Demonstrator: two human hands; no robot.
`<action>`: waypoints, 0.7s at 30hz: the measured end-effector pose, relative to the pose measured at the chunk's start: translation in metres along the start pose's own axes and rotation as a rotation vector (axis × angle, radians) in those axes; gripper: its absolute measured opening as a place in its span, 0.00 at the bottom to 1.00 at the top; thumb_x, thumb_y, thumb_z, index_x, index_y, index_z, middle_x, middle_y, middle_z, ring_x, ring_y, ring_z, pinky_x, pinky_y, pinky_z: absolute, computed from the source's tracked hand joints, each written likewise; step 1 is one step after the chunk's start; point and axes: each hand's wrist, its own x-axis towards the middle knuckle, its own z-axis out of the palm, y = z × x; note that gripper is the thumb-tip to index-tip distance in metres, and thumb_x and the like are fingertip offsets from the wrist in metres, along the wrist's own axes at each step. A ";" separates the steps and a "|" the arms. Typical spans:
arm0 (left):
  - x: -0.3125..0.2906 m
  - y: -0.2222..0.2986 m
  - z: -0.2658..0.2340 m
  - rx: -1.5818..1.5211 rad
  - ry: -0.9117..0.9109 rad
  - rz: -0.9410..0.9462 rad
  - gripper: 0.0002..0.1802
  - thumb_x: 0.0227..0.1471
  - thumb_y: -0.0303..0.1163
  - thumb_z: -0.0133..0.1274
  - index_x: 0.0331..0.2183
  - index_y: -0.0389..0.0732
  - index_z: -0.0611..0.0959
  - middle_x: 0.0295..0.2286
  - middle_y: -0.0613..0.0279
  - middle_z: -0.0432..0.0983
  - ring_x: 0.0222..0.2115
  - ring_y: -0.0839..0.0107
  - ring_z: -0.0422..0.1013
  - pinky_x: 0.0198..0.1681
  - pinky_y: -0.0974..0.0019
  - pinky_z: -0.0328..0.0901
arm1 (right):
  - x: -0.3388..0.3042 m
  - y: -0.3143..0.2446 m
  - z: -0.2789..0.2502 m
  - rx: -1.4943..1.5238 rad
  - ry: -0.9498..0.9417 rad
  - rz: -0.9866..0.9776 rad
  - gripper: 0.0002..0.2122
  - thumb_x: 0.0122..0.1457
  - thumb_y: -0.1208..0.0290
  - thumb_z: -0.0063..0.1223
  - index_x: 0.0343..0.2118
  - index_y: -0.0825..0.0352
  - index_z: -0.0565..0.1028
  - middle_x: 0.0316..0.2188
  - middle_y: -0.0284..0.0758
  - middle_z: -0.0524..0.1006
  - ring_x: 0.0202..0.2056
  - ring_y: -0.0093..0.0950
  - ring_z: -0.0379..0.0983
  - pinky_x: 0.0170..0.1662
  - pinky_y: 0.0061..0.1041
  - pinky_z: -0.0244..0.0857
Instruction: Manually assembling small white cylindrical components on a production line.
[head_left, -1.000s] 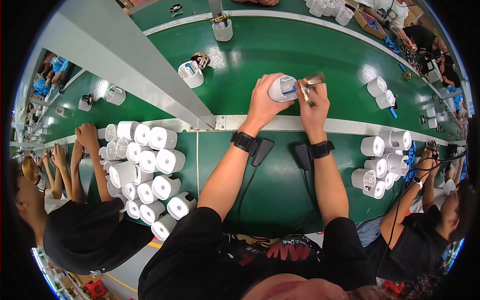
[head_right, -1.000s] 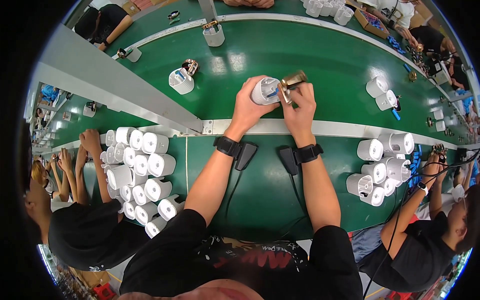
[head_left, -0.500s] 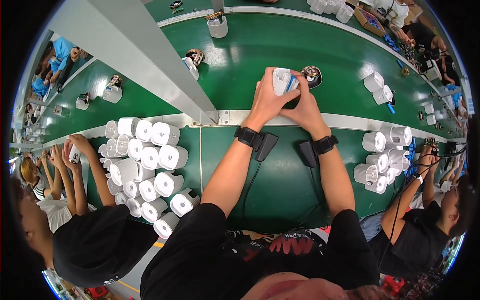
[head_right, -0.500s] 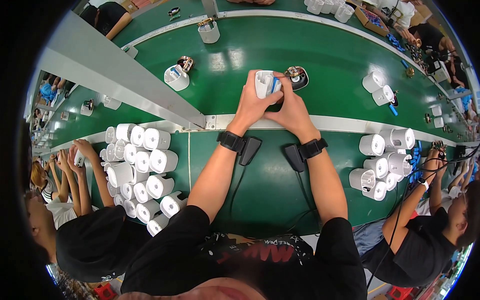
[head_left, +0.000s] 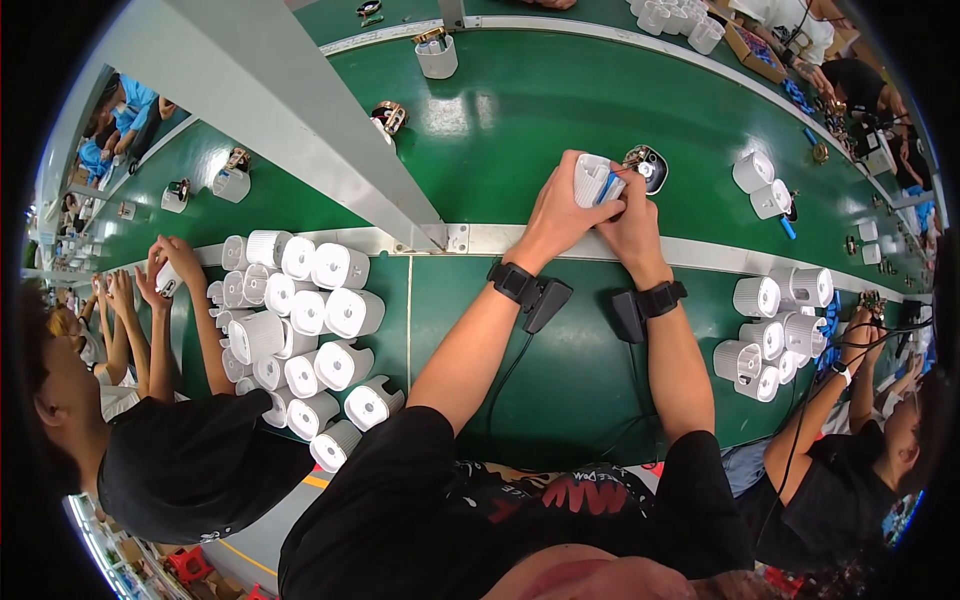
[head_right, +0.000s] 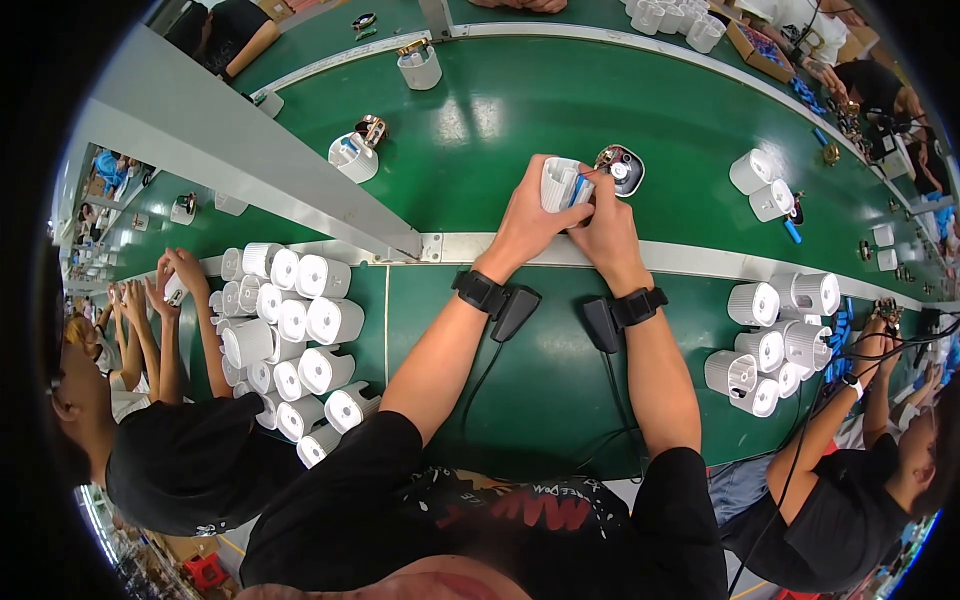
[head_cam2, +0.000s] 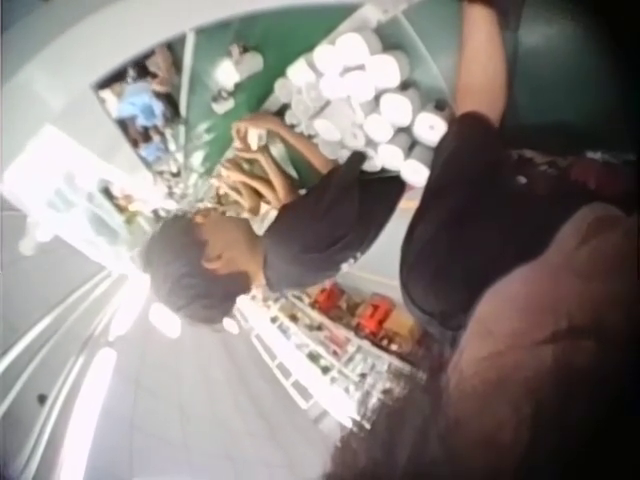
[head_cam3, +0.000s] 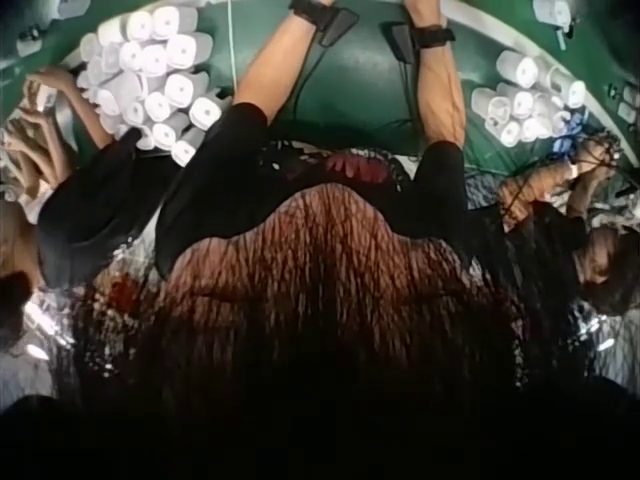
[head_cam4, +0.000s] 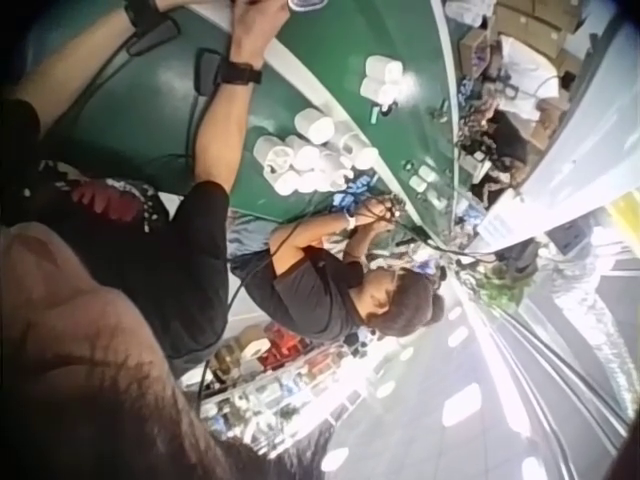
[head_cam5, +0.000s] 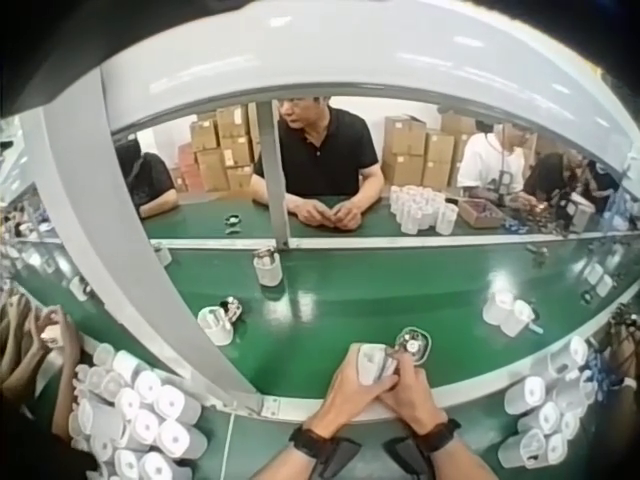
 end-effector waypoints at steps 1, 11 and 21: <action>-0.001 0.000 0.000 0.013 -0.003 -0.010 0.29 0.42 0.31 0.66 0.44 0.38 0.69 0.39 0.57 0.77 0.39 0.69 0.74 0.43 0.65 0.69 | -0.001 -0.002 -0.002 -0.014 -0.023 0.034 0.29 0.46 0.82 0.60 0.53 0.64 0.64 0.29 0.46 0.79 0.31 0.46 0.78 0.33 0.35 0.72; 0.003 0.012 -0.006 0.443 0.191 -0.009 0.35 0.38 0.45 0.69 0.44 0.37 0.73 0.37 0.44 0.74 0.40 0.46 0.69 0.43 0.50 0.65 | 0.009 -0.030 -0.011 -0.317 -0.169 0.180 0.35 0.47 0.77 0.63 0.60 0.60 0.63 0.28 0.39 0.80 0.28 0.35 0.79 0.33 0.26 0.72; 0.015 -0.012 -0.071 0.487 0.631 -0.116 0.37 0.37 0.36 0.70 0.47 0.34 0.71 0.40 0.43 0.73 0.41 0.44 0.70 0.45 0.51 0.65 | 0.037 -0.029 -0.092 -0.154 0.160 0.293 0.19 0.52 0.70 0.60 0.49 0.65 0.76 0.35 0.39 0.82 0.33 0.32 0.78 0.42 0.27 0.71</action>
